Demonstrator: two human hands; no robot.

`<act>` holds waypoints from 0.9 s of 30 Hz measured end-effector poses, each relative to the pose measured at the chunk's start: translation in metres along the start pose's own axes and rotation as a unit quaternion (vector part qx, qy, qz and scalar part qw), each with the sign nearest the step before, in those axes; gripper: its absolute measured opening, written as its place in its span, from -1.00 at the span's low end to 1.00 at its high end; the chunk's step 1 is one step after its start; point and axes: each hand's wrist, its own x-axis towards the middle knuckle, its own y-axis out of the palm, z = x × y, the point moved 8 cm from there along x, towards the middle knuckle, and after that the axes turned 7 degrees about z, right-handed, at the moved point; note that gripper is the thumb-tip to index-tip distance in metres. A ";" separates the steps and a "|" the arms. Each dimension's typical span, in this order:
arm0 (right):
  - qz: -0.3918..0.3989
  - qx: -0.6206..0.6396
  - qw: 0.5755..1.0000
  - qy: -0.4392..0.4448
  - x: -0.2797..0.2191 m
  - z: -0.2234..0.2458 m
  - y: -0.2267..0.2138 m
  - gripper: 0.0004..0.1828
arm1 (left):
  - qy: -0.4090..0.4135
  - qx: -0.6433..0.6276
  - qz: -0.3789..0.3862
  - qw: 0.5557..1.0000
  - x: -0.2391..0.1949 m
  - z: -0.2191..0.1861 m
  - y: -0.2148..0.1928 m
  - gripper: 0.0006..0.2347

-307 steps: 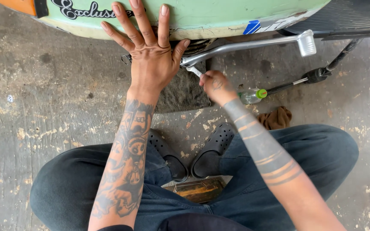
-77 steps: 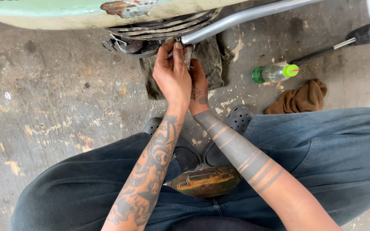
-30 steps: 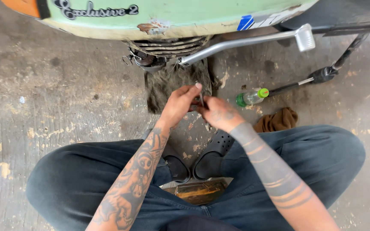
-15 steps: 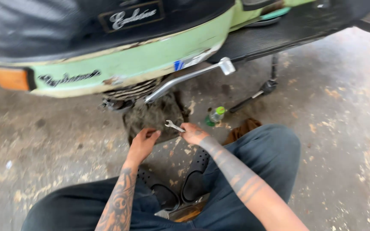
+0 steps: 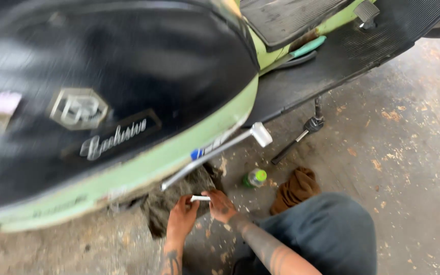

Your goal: The person sits on the floor and uses a wrench to loosen and remove a bolt from the rear frame of a light green scooter. They then use pliers to assist in removing the bolt and inspect the area.

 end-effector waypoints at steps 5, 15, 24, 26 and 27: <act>-0.055 -0.019 0.992 0.112 -0.004 0.005 -0.013 -0.44 | -0.091 0.086 0.053 0.991 0.040 0.054 0.025 -0.57; 0.083 -0.029 0.938 0.335 -0.045 0.013 -0.112 -0.74 | -0.026 0.230 0.301 0.925 -0.044 -0.008 0.028 -0.48; -0.004 -0.004 0.911 0.412 0.031 0.228 -0.556 -0.76 | 0.131 0.049 0.319 0.937 -0.194 -0.407 -0.080 -0.60; -0.152 -0.059 0.923 0.347 0.064 0.268 -0.652 -0.78 | 0.199 0.013 0.252 0.947 -0.205 -0.479 -0.106 -0.65; -0.139 -0.061 0.929 0.338 0.078 0.267 -0.680 -0.78 | 0.192 0.003 0.240 0.952 -0.207 -0.497 -0.108 -0.65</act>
